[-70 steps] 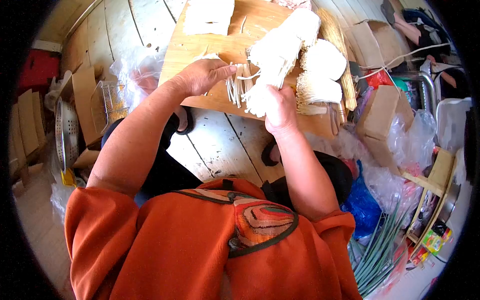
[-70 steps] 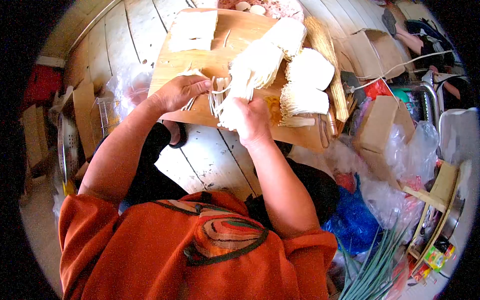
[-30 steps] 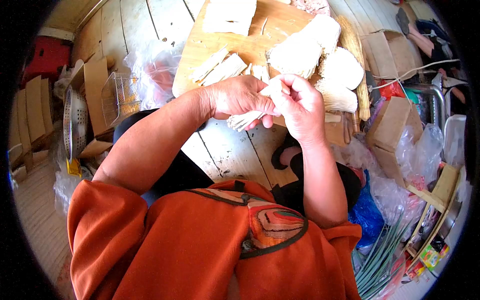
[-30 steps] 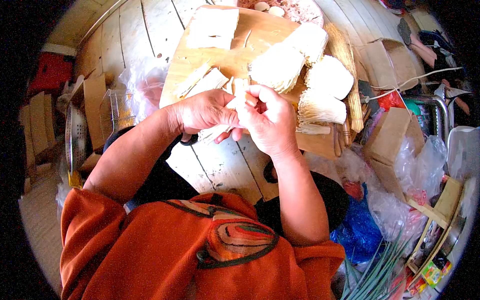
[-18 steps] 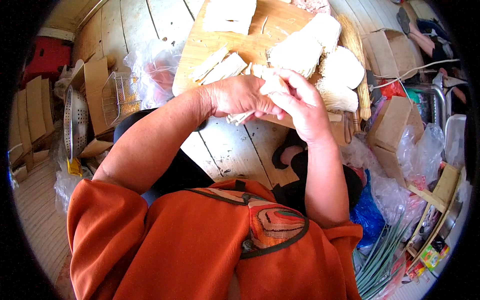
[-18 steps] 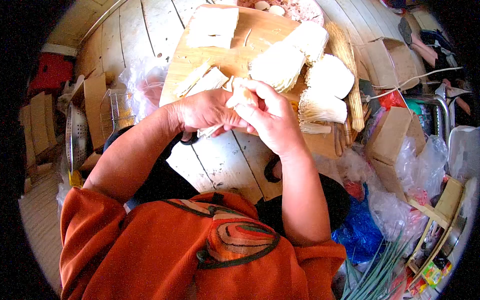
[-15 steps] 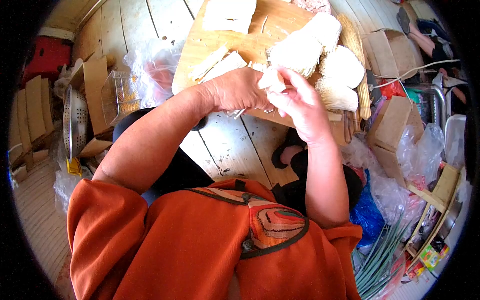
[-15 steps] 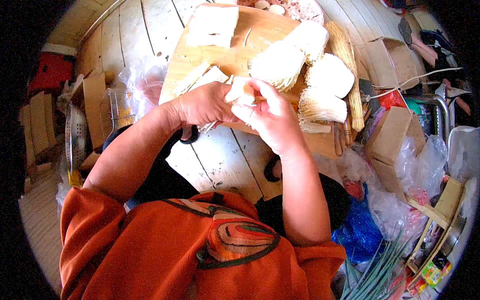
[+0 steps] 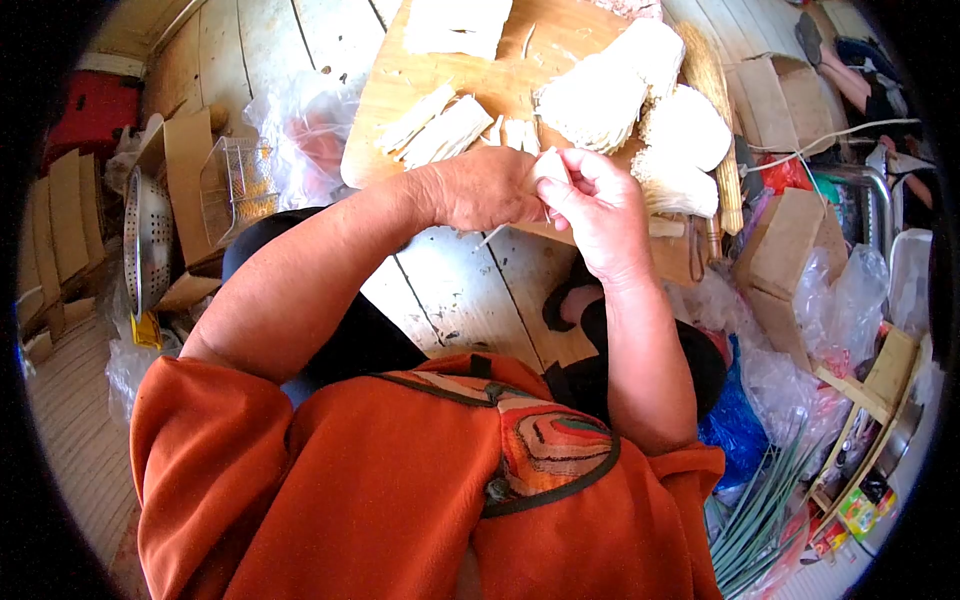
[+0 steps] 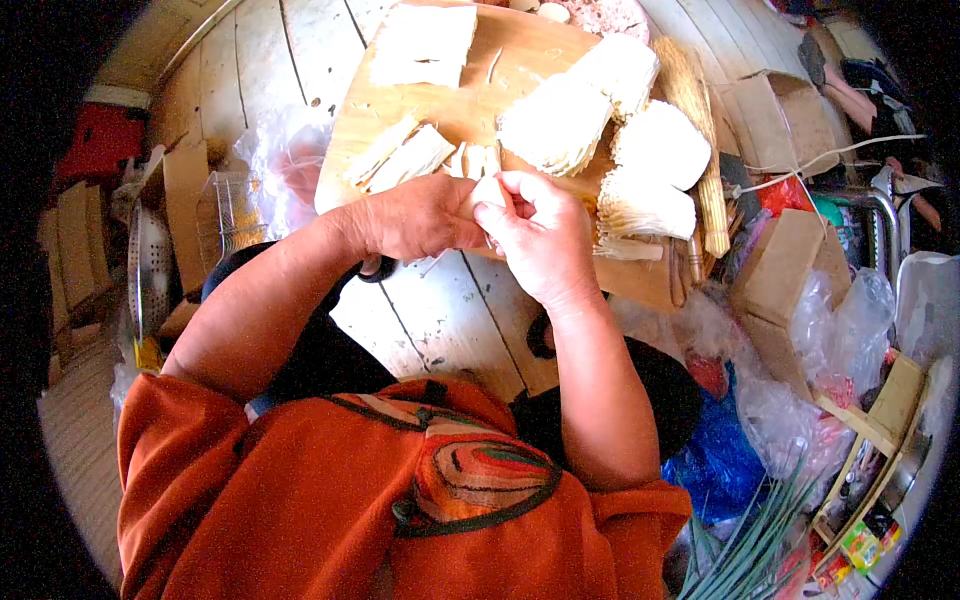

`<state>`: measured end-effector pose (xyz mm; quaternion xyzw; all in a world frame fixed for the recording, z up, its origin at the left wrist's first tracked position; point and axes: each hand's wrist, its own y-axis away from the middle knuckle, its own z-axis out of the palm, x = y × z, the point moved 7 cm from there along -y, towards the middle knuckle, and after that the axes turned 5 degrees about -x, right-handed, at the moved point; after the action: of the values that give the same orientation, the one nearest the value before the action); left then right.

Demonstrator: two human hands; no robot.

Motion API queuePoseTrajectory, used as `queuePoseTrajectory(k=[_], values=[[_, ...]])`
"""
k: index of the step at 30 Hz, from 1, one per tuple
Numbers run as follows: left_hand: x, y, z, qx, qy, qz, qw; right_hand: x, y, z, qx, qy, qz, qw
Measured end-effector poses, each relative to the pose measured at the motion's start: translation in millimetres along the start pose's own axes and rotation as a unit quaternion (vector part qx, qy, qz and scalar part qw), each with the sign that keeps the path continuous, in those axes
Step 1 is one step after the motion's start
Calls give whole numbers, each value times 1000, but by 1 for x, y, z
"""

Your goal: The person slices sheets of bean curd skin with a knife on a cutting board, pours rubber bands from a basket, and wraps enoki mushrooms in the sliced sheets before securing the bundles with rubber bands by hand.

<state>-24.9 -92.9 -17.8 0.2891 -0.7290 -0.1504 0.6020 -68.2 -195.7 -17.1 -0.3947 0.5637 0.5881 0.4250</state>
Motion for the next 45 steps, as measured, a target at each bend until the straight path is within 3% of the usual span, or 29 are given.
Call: queuePoseTrajectory(k=[4, 6, 8, 10, 12, 14, 18, 25, 30, 37, 40, 45], values=[[4, -3, 1, 5, 32, 97, 995, -11, 1, -4, -11, -77, 8, 997], [-3, 3, -3, -5, 165, -23, 986, -18, 1, -26, 41, -58, 15, 997], [-1, 1, -8, 26, 316, 36, 948, -22, 4, -57, 93, -71, -11, 993], [1, 4, -21, 62, 318, 76, 943, -16, 10, -83, 164, -9, 10, 986], [2, 8, -27, 108, 333, 96, 932, -3, 14, -93, 162, 65, 27, 984], [-4, 5, -35, 149, 362, 102, 915, 17, 15, -95, 155, 237, 73, 956], [-2, 5, -36, 162, 356, 116, 913, 45, 11, -92, 156, 402, 57, 901], [-9, 9, -45, 187, 319, 110, 922, 57, 6, -81, 132, 442, 51, 886], [-6, 10, -39, 161, 322, 129, 924, 56, 0, -69, 153, 549, 37, 821], [-9, 6, -37, 158, 304, 112, 933, 49, 4, -90, 152, 400, 77, 900], [-5, 4, -29, 167, 300, 84, 936, 52, 5, -88, 147, 195, 130, 961], [-8, -8, -19, 156, 288, 60, 943, 32, 10, -63, 126, 58, 150, 979]])
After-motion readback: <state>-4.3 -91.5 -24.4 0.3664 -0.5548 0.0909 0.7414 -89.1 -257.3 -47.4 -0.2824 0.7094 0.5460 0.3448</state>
